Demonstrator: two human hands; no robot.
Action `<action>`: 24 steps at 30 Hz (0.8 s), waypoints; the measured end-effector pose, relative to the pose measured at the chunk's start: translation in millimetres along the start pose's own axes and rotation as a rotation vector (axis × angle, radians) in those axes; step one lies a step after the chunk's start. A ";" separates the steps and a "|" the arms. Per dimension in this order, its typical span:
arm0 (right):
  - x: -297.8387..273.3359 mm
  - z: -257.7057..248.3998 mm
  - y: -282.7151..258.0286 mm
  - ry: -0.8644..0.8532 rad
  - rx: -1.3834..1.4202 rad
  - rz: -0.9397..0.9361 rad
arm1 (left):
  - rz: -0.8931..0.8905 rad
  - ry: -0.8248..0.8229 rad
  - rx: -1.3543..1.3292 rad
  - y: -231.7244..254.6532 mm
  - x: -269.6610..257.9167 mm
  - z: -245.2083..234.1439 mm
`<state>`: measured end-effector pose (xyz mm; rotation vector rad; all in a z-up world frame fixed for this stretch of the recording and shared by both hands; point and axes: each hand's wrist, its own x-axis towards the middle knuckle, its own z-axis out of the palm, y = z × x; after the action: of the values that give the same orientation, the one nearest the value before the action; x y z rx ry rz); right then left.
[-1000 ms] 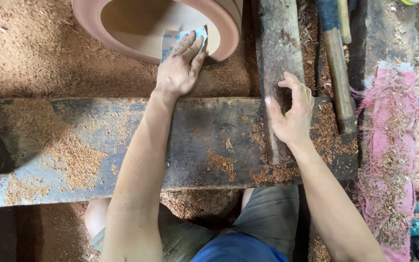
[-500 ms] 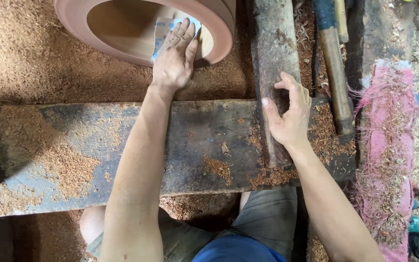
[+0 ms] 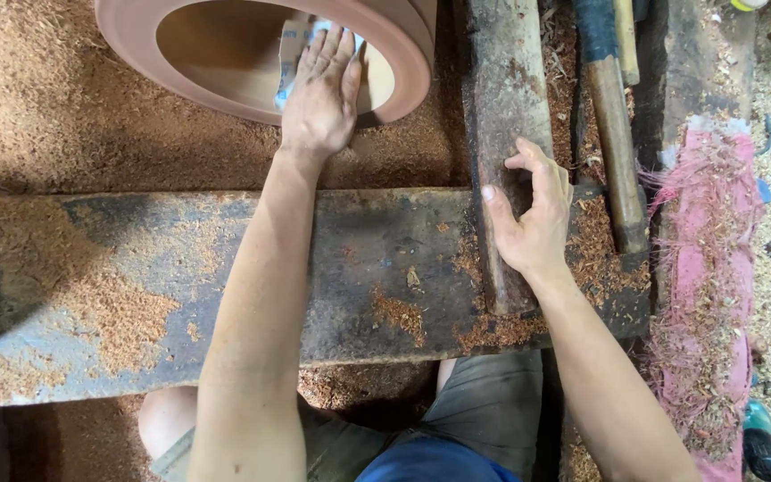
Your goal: Sanding the interior of a large wooden bowl while it spins on a lathe.
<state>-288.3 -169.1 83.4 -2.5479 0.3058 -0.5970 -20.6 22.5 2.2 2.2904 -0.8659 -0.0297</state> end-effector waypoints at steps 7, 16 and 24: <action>0.5 -0.6 1.9 -0.032 -0.030 0.035 | -0.020 0.109 0.002 -11.3 38.7 19.0; 3.4 -0.3 1.9 -0.033 -0.038 0.046 | 0.003 0.263 0.049 -50.4 67.3 28.4; 6.7 0.5 0.9 -0.021 -0.036 0.052 | -0.003 0.106 0.298 -79.5 73.9 32.1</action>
<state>-282.2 -171.8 84.9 -2.5706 0.3774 -0.5497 75.0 3.3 -55.4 2.5421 -0.8586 0.2314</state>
